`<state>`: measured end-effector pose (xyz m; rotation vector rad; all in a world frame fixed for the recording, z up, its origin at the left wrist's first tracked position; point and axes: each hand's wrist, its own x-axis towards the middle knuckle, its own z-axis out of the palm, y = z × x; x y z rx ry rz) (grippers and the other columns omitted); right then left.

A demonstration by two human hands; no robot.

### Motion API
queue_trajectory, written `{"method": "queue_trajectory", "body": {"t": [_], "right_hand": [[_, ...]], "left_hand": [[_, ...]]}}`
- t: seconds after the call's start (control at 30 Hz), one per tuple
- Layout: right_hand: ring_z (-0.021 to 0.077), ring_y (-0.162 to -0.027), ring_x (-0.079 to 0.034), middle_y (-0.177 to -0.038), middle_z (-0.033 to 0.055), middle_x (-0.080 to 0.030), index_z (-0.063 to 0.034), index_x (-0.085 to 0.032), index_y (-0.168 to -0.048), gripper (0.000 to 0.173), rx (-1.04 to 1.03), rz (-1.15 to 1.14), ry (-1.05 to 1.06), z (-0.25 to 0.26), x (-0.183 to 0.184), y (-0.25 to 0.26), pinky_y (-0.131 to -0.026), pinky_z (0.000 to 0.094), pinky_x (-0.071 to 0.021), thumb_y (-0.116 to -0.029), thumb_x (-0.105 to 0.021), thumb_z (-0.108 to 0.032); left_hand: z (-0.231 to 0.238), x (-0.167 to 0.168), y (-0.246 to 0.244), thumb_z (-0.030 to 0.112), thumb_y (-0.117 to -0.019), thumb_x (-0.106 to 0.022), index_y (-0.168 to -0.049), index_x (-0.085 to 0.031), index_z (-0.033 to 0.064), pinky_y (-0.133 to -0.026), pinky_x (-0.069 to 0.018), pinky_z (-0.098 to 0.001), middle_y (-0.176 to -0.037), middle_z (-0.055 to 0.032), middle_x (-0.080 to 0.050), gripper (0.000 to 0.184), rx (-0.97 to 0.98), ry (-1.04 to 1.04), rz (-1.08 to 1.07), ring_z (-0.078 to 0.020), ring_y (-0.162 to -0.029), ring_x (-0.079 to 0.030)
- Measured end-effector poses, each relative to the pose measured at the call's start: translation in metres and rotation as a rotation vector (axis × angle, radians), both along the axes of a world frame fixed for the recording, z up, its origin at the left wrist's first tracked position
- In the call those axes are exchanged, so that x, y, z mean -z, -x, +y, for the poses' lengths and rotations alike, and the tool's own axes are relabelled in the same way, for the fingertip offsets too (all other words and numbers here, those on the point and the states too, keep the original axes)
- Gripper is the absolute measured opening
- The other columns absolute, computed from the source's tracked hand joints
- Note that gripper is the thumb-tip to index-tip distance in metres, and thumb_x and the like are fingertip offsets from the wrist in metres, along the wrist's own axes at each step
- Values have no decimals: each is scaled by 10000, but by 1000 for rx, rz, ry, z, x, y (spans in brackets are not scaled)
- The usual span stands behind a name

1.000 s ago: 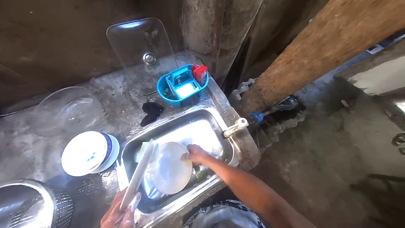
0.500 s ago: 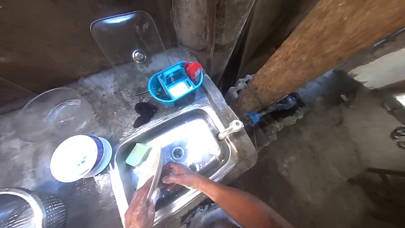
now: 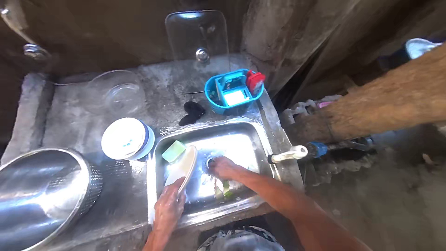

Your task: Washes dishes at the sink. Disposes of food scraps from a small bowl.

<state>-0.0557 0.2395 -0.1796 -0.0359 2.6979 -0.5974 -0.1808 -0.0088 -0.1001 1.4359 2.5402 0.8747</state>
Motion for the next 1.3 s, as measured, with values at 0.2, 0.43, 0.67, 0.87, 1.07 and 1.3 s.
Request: {"method": "queue_trajectory", "body": {"t": [0.2, 0.43, 0.67, 0.87, 1.07, 1.3], "right_hand": [[397, -1200, -615, -1306, 140, -667, -59, -666, -1231, 315, -99, 90, -109, 15, 13, -1, -967, 598, -488, -1050, -467, -221], [411, -1247, -585, -1358, 187, -617, -24, -608, -1328, 564, -88, 13, -184, 5, 18, -1, -1007, 615, -447, -1080, -385, -479], [437, -1298, -542, -1402, 202, -593, -61, -603, -1375, 533, -188, 40, -204, 1, 12, 12, -985, 622, -445, -1098, -333, -428], [482, -1117, -637, -1413, 223, -573, -12, -561, -1384, 617, -150, -146, -162, 9, 11, 4, -876, 642, -512, -1087, -357, -512], [487, -1206, -591, -1401, 218, -574, -29, -587, -1331, 556, -191, -179, -99, 18, 11, 17, -899, 648, -512, -1080, -424, -497], [466, -1151, -623, -1320, 216, -619, -21, -622, -1272, 435, -202, -167, -95, 19, 14, 21, -857, 628, -525, -1103, -420, -367]], "left_hand": [[-1, 19, -8, 144, -897, -587, -1196, -737, 74, -864, -603, -454, -1206, -79, -741, 342, 43, -43, 58, -281, -1066, -723], [7, 22, -18, 166, -935, -565, -1192, -741, 90, -865, -596, -461, -1228, -67, -736, 320, 55, 1, 86, -283, -1080, -717], [6, 27, -21, 170, -954, -549, -1203, -737, 120, -872, -588, -445, -1252, -46, -728, 317, 72, 31, 91, -267, -1103, -706], [11, 29, -25, 166, -948, -548, -1212, -734, 127, -853, -583, -451, -1269, -43, -721, 326, 68, 33, 85, -277, -1106, -701], [13, 19, -22, 172, -952, -535, -1236, -721, 105, -848, -587, -500, -1261, -81, -720, 346, 79, 60, 66, -317, -1103, -703], [10, 21, -19, 179, -963, -532, -1231, -724, 124, -846, -588, -475, -1266, -59, -719, 334, 96, 55, 76, -295, -1101, -703]]}}
